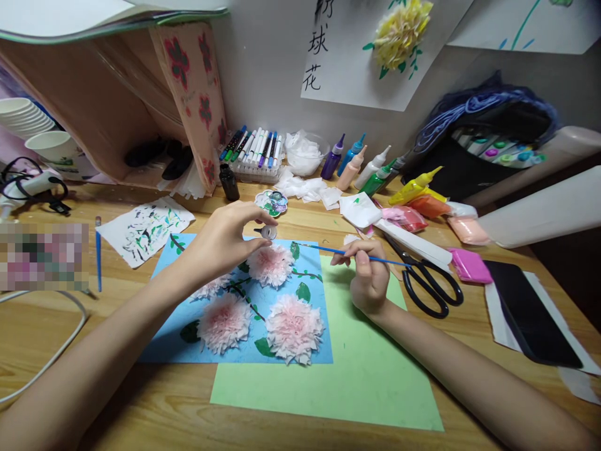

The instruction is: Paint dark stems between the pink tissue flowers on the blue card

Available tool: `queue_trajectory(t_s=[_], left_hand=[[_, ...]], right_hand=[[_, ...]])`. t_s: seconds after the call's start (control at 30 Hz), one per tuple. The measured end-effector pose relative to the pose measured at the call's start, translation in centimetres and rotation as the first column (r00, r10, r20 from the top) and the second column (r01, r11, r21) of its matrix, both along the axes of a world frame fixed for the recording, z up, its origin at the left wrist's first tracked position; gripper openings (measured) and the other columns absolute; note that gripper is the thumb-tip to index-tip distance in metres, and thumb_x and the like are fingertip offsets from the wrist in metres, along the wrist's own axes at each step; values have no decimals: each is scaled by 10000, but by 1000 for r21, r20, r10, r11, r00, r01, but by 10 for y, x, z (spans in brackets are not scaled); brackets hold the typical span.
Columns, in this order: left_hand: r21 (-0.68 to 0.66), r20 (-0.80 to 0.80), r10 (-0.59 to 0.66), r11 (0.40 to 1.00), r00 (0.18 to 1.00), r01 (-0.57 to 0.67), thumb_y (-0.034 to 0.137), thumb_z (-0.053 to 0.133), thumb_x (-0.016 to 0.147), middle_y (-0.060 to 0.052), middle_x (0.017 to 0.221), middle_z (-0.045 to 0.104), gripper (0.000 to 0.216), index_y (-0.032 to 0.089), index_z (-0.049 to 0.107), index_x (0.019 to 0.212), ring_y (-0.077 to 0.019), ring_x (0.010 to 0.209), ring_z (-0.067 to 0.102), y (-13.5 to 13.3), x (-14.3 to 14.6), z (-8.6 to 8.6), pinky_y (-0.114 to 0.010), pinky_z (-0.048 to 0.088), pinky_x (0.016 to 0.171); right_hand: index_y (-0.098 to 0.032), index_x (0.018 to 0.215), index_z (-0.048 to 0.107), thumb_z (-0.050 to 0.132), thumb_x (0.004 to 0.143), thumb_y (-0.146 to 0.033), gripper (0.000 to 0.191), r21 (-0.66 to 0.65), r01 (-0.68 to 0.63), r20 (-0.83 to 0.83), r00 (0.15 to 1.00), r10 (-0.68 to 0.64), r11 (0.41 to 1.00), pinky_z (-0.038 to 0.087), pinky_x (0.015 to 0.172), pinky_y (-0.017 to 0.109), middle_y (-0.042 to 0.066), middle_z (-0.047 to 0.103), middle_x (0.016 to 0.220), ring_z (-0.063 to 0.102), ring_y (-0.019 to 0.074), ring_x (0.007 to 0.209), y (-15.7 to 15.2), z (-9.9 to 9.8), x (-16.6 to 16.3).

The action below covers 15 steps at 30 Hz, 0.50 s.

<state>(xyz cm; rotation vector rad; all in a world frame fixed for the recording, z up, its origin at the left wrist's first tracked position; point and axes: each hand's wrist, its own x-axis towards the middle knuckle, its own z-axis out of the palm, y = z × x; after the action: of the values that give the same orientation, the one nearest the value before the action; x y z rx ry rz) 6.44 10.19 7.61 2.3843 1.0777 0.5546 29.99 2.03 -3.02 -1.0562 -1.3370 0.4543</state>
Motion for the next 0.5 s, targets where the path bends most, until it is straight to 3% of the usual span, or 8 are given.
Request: queue_trajectory(t_s=[0.2, 0.5], left_hand=[[34, 22, 38, 999, 999, -39, 224, 665, 767, -21, 1005, 700, 194, 208, 675, 961, -200, 958, 615, 0, -3, 3, -317, 445, 854], [47, 22, 26, 999, 999, -27, 214, 658, 762, -19, 979, 703, 187, 197, 679, 947, -194, 947, 616, 0, -3, 3, -311, 451, 841]], right_hand=[[-216, 798, 475, 432, 951, -398, 241, -164, 1, -237, 971, -41, 986, 401, 501, 225, -57, 518, 607, 567, 90, 511, 10, 10, 0], [-219, 810, 495, 417, 953, -422, 261, -224, -60, -186, 982, 18, 973, 439, 539, 232, -51, 544, 607, 549, 94, 532, 9, 7, -1]])
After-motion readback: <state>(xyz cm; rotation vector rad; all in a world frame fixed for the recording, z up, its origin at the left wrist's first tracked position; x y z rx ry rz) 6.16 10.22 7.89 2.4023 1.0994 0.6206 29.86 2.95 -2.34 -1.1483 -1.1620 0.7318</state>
